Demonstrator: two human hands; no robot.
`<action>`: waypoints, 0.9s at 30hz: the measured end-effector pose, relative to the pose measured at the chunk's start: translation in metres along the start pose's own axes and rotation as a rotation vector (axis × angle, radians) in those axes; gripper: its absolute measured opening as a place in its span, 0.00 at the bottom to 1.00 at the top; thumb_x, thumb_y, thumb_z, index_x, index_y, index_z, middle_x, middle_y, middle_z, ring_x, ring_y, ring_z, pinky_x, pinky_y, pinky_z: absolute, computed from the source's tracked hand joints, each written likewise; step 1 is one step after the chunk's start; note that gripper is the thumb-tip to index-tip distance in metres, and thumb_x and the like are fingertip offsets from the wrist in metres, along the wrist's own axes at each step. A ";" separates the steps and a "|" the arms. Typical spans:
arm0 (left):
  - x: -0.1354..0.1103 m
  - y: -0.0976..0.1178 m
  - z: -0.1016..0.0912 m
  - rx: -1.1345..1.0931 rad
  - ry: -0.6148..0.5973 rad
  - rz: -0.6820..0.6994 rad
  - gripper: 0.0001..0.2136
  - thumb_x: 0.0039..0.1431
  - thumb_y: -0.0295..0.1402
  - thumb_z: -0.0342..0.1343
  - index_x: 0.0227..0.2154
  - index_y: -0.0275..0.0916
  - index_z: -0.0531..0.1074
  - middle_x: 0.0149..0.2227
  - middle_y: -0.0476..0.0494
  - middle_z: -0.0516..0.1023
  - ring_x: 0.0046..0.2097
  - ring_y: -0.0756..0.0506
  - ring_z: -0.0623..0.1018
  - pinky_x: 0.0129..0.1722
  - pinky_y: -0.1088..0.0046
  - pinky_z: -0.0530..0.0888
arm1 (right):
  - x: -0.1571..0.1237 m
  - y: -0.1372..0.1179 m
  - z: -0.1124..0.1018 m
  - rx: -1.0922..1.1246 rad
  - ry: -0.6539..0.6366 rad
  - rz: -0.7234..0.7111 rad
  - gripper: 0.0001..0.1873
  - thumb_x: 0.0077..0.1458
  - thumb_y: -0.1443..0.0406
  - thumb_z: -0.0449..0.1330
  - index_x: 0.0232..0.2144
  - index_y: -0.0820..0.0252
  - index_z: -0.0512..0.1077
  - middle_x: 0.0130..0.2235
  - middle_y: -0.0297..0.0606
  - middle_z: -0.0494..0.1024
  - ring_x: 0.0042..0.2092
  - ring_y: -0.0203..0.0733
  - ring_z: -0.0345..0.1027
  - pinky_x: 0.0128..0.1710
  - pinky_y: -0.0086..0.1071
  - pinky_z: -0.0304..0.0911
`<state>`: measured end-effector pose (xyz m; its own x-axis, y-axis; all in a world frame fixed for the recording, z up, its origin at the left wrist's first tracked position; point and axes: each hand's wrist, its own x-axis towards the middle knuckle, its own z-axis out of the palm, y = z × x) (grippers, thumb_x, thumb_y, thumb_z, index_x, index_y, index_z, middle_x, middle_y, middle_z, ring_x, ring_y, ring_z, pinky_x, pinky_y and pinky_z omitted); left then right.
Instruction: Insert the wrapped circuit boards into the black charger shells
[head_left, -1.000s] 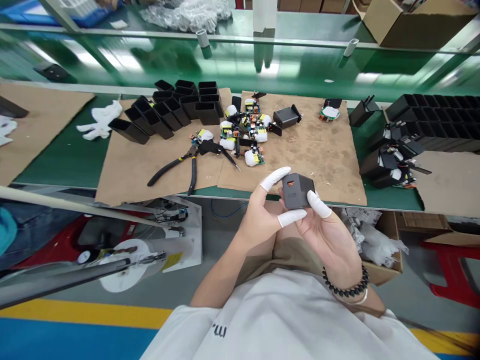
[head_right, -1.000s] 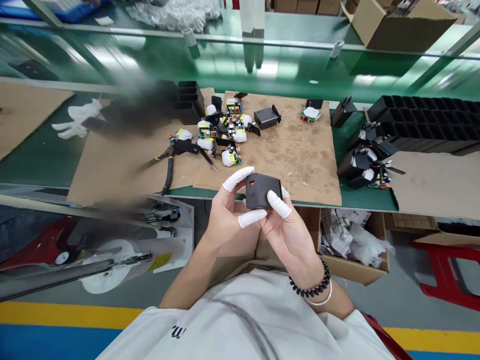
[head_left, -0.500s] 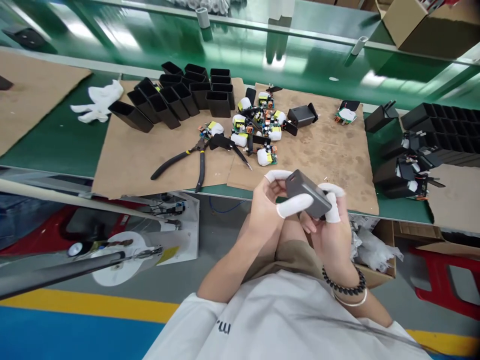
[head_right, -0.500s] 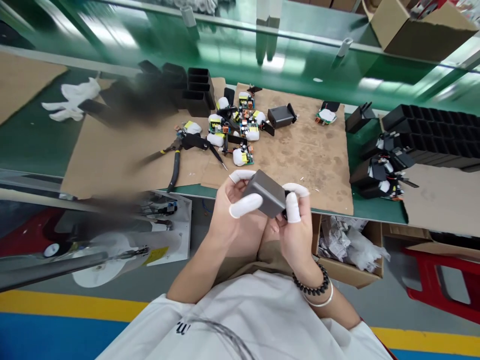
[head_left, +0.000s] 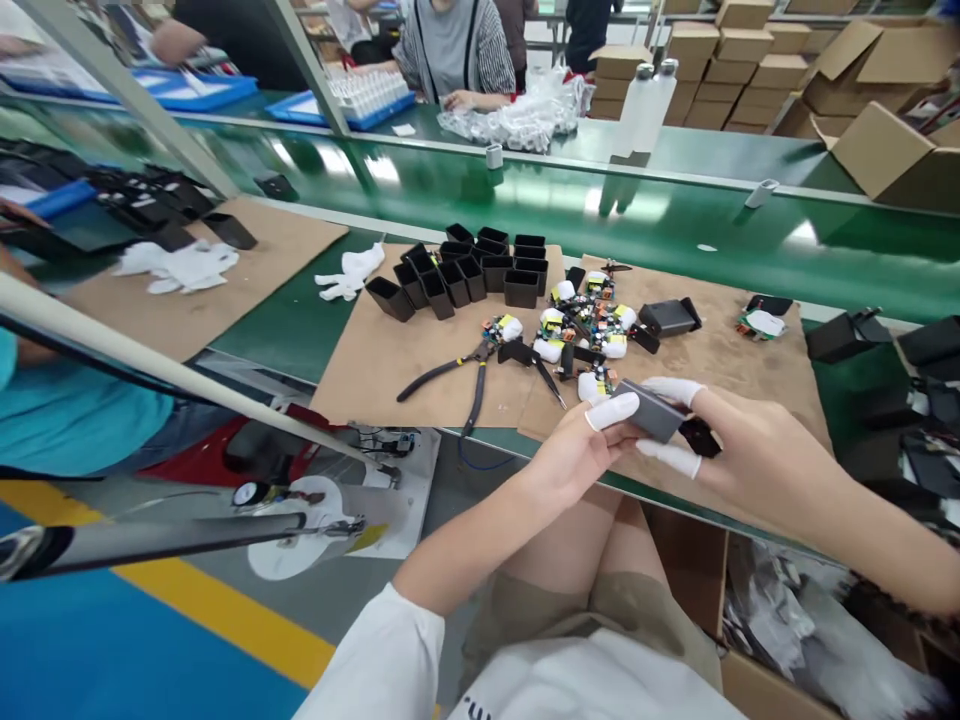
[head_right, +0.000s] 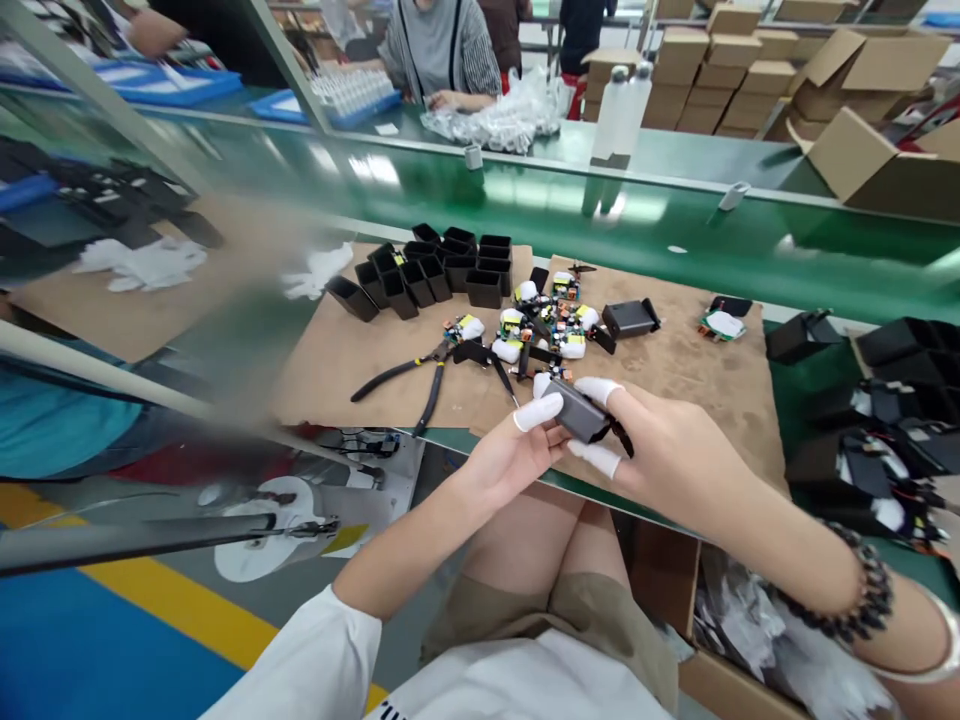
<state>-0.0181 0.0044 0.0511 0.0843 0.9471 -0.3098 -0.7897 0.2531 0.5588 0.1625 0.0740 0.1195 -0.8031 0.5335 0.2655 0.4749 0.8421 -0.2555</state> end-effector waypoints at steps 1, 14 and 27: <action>0.005 0.012 -0.002 0.104 -0.056 0.018 0.23 0.38 0.42 0.77 0.37 0.37 0.79 0.36 0.44 0.83 0.40 0.45 0.82 0.47 0.68 0.76 | 0.018 0.008 -0.003 0.015 -0.017 -0.032 0.24 0.60 0.61 0.64 0.58 0.51 0.74 0.44 0.41 0.87 0.38 0.54 0.83 0.31 0.41 0.75; 0.089 0.175 -0.075 2.198 0.516 0.769 0.04 0.57 0.25 0.61 0.33 0.38 0.80 0.59 0.31 0.74 0.64 0.26 0.68 0.61 0.39 0.68 | 0.215 0.252 -0.016 -0.190 -0.149 0.684 0.16 0.73 0.63 0.53 0.53 0.68 0.76 0.56 0.46 0.78 0.58 0.45 0.74 0.61 0.45 0.68; 0.016 -0.006 -0.001 1.756 0.001 1.242 0.03 0.65 0.25 0.58 0.35 0.38 0.73 0.44 0.40 0.81 0.37 0.47 0.83 0.38 0.72 0.81 | 0.118 0.262 -0.065 -0.108 -0.460 0.745 0.28 0.52 0.64 0.72 0.57 0.56 0.76 0.51 0.43 0.83 0.49 0.54 0.78 0.44 0.39 0.73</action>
<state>-0.0131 0.0182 0.0419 0.1025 0.7249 0.6812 0.8075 -0.4606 0.3686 0.2150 0.3626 0.1442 -0.3254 0.8818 -0.3413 0.9456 0.3033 -0.1178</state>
